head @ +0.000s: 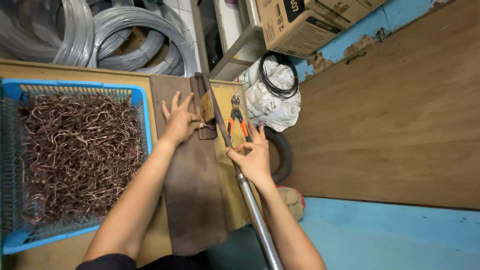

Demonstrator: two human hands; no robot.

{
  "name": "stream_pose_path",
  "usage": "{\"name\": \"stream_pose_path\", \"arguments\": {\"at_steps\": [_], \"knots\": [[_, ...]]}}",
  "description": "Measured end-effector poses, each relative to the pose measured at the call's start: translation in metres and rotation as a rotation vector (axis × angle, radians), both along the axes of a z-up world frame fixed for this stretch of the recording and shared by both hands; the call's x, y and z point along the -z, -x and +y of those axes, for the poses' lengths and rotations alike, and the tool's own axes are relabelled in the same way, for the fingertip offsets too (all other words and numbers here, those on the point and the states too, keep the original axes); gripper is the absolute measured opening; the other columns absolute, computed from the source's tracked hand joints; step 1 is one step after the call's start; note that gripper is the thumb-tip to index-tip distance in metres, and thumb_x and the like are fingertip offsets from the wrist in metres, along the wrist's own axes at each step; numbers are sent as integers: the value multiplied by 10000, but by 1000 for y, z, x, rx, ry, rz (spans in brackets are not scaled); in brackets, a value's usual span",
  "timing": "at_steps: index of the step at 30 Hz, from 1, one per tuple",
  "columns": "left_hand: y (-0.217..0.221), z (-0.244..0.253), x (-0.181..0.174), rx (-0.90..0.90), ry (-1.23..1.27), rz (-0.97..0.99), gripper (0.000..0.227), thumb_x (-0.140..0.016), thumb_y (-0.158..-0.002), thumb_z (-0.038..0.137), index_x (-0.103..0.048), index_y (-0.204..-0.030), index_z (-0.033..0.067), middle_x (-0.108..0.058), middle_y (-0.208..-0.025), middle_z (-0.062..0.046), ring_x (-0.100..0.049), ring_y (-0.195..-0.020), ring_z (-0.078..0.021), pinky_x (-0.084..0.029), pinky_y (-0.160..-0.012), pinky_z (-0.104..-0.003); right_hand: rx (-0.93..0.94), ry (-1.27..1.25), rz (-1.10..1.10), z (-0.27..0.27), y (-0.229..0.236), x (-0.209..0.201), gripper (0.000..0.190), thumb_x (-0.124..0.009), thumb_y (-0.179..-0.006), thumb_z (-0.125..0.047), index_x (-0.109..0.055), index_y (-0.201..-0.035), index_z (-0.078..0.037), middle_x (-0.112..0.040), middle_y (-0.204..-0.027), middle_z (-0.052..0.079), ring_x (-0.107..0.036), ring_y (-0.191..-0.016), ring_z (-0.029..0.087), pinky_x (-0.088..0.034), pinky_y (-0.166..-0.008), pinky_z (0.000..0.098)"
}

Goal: Bending small metal wires into hooks using a manual jig and a lever tool on a workbench.

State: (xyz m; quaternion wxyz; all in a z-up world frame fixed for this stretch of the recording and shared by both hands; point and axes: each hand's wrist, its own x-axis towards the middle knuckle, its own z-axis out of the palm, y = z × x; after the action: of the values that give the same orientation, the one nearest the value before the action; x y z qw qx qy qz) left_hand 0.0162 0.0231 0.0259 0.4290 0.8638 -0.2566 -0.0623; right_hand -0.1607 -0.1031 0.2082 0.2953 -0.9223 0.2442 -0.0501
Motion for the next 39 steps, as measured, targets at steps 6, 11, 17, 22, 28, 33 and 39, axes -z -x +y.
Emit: {"name": "stream_pose_path", "arguments": {"at_steps": [6, 11, 17, 22, 28, 33, 39], "knots": [[34, 49, -21, -115, 152, -17, 114, -746, -930, 338, -807, -1009, 284, -560, -1496, -15, -358, -1497, -351, -200, -1193, -684, 20, 22, 80, -6, 2, 9, 227, -851, -671, -423, -804, -717, -205, -448, -1598, 98, -187, -1565, 365, -122, -1249, 577], [64, 80, -28, -224, 456, 88, 94, -774, -923, 206, -810, -998, 164, -718, -1261, -84, -670, -1152, -372, -511, -983, -495, -10, 57, 101, -15, 15, 65, 232, -836, -685, -423, -812, -744, -200, -480, -1572, 116, -209, -1556, 376, -146, -1240, 597], [99, 113, -67, -332, 611, 252, 73, -790, -918, 231, -830, -949, 178, -796, -1056, -33, -744, -1029, -268, -555, -920, -373, 39, 35, 90, -34, 24, 164, 296, -882, -665, -475, -816, -760, -203, -521, -1532, 76, -303, -1521, 354, -227, -1247, 516], [124, 131, -78, -360, 638, 315, 83, -791, -903, 241, -842, -945, 190, -807, -1036, -24, -745, -1036, -244, -547, -933, -362, 47, 1, 70, -45, 28, 183, 299, -904, -689, -473, -839, -804, -205, -611, -1440, 93, -445, -1433, 366, -344, -1206, 462], [183, 156, -64, -290, 705, 374, 95, -768, -879, 122, -841, -893, 64, -818, -942, -167, -763, -1016, -316, -557, -923, -435, -62, 63, -130, 57, 45, 84, 430, -844, -840, -332, -727, -1240, -227, -414, -1577, 216, -433, -1422, 419, -344, -1173, 539], [211, 200, -34, -268, 560, 554, 253, -736, -880, 277, -856, -1009, 95, -847, -1067, -43, -759, -1010, -109, -534, -963, -248, -756, -318, -276, 149, 54, 54, 423, -603, -1017, -145, -560, -1425, -42, -580, -1471, 162, -539, -1388, 279, -369, -1196, 379], [189, 270, -55, -523, 599, 422, 191, -724, -932, 172, -834, -990, 27, -810, -1019, -173, -739, -1078, -295, -525, -987, -436, -744, -258, -408, 212, -28, 76, 188, -797, -901, -213, -816, -1088, -203, -803, -920, 45, -775, -857, 234, -597, -786, 325]]}}
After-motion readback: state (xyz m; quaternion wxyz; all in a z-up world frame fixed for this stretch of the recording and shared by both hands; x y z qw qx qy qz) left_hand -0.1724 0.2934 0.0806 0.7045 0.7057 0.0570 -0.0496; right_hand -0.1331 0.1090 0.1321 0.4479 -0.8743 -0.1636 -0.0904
